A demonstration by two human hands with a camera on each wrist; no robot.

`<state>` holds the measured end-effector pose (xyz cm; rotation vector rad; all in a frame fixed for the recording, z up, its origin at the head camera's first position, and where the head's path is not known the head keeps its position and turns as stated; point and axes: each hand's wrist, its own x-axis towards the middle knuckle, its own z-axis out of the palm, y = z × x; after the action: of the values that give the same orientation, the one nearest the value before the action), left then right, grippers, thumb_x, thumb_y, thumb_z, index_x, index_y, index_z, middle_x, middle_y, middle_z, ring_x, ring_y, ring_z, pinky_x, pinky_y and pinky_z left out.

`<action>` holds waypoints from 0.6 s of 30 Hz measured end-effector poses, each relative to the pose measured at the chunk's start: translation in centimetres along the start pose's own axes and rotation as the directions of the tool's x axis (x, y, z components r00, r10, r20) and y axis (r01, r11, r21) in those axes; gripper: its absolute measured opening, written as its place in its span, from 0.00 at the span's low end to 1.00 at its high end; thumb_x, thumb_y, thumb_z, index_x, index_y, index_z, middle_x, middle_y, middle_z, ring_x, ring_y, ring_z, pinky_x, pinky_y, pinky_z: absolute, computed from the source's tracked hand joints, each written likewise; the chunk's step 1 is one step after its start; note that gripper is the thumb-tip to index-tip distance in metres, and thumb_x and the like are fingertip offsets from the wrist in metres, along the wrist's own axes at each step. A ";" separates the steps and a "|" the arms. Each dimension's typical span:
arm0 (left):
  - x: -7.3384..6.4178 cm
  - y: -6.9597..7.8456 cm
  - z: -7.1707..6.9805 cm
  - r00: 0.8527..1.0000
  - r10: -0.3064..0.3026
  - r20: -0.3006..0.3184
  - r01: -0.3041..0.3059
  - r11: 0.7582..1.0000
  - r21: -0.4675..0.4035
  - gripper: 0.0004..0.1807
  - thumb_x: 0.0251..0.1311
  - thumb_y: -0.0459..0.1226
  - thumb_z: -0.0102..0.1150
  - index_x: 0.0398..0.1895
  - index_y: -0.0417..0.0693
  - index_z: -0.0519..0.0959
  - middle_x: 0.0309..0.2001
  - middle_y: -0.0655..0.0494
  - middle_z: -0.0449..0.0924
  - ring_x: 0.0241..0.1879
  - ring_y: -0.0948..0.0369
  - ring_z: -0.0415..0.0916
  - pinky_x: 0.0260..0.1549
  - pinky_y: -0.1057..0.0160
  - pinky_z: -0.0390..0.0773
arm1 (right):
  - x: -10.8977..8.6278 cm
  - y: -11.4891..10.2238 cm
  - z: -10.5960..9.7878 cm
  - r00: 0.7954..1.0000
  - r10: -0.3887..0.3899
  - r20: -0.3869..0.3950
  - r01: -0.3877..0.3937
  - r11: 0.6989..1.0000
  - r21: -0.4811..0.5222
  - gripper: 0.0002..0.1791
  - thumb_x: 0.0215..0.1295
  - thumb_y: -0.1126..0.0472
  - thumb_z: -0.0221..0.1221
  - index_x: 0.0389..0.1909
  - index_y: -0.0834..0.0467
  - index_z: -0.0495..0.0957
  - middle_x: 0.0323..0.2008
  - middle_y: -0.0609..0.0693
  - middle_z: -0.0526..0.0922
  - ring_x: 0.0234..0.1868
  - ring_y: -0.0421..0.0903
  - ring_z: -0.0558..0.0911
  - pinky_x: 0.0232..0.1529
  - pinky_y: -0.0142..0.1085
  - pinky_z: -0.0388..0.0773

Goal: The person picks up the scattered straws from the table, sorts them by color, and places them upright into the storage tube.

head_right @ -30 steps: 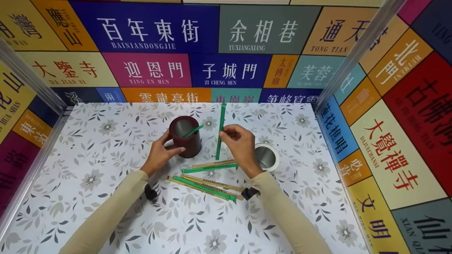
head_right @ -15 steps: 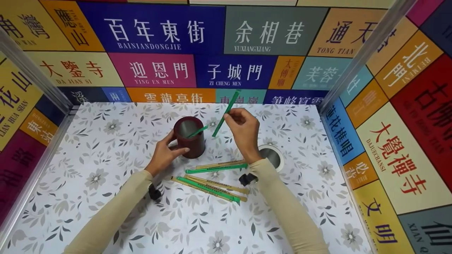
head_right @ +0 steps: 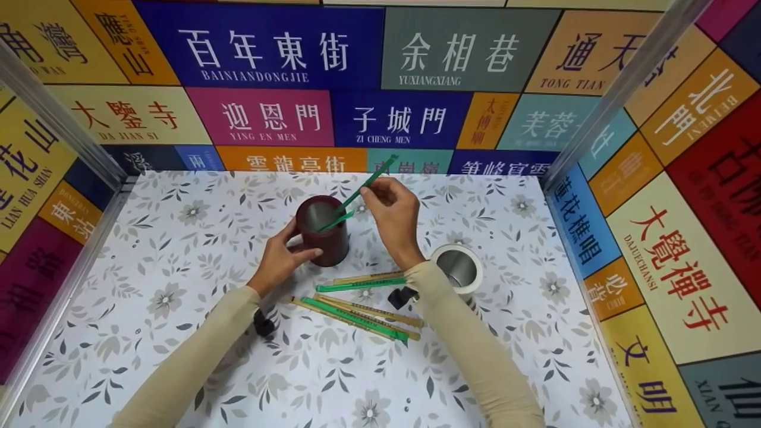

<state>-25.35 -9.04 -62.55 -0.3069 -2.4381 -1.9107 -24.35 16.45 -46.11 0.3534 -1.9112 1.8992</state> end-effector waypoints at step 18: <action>-0.1 0.1 0.0 1.000 -0.018 -0.003 0.018 1.000 -0.013 0.53 0.59 0.45 0.86 0.86 0.59 0.67 0.73 0.57 0.78 0.74 0.58 0.74 0.72 0.51 0.76 | -1.3 3.8 0.2 0.936 0.282 0.208 -0.239 0.948 -0.210 0.09 0.75 0.68 0.69 0.49 0.70 0.89 0.45 0.65 0.90 0.44 0.49 0.87 0.39 0.34 0.78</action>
<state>-25.26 -9.01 -62.49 -0.2829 -2.4351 -1.9337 -25.01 16.22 -50.09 0.2901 -2.3749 1.8931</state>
